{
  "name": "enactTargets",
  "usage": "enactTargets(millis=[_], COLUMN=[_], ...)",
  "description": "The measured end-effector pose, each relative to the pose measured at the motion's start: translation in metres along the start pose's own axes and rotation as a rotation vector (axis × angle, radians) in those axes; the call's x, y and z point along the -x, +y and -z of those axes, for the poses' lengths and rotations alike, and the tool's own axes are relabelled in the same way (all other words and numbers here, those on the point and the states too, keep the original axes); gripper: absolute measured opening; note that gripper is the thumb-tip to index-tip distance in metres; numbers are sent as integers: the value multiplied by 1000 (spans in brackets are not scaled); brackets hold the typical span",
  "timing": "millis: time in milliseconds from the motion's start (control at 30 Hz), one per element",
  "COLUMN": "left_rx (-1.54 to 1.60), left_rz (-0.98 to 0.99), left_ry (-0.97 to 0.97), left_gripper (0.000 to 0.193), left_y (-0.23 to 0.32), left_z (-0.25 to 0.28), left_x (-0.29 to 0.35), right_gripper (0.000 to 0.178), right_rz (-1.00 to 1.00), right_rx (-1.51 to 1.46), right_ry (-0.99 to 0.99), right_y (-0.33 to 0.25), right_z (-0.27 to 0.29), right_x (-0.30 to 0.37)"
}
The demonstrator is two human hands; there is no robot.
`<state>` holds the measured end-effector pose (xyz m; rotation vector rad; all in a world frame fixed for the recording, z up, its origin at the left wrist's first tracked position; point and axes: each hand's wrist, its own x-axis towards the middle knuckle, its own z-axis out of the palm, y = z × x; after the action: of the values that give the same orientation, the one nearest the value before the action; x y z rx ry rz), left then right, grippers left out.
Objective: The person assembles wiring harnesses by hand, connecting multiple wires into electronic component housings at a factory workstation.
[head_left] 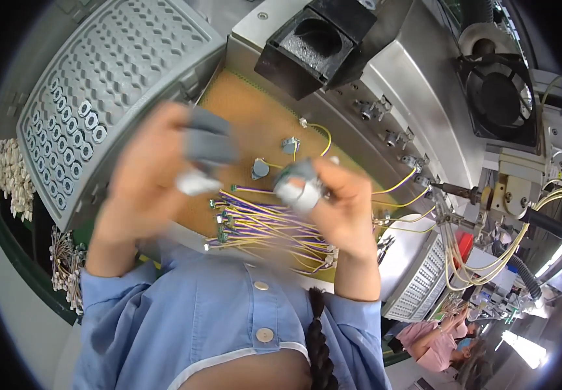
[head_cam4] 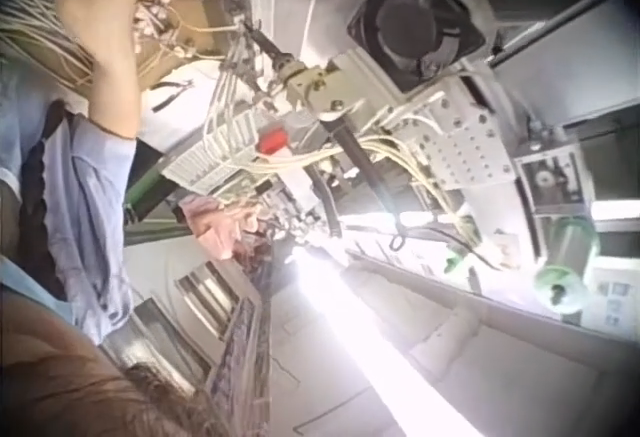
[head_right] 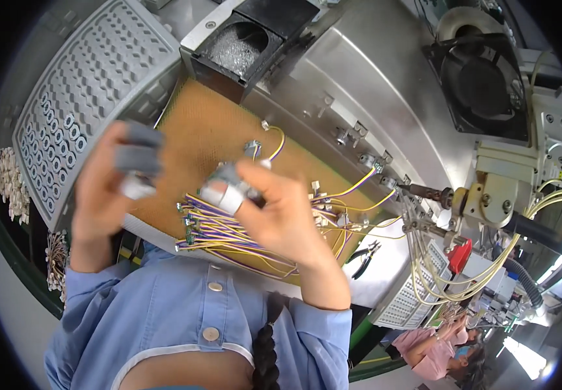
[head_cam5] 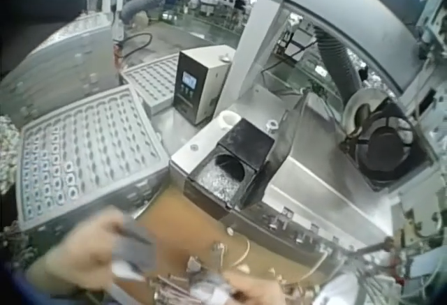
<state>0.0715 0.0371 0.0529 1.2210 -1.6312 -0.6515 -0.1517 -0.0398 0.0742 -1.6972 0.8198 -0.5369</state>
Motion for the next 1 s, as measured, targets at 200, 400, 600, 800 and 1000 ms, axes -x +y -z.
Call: enactTargets(millis=[200, 400, 600, 800, 1000], left_rx=[603, 217, 265, 24, 160], left_rz=[247, 90, -37, -88, -39], left_ry=[23, 10, -39, -1, 82], left_gripper=[34, 31, 31, 30, 29], left_y=[12, 13, 13, 26, 27], left_z=[-47, -37, -37, -38, -44], left_x=[10, 0, -1, -5, -5], right_gripper=[26, 16, 14, 7, 12], right_rz=[108, -30, -152, -203, -328], right_rx=[73, 275, 66, 9, -215], right_ry=[-74, -96, -316, -301, -279], right_y=[-5, -13, -25, -20, -25], right_z=[4, 6, 19, 25, 25], right_x=[18, 16, 5, 5, 9])
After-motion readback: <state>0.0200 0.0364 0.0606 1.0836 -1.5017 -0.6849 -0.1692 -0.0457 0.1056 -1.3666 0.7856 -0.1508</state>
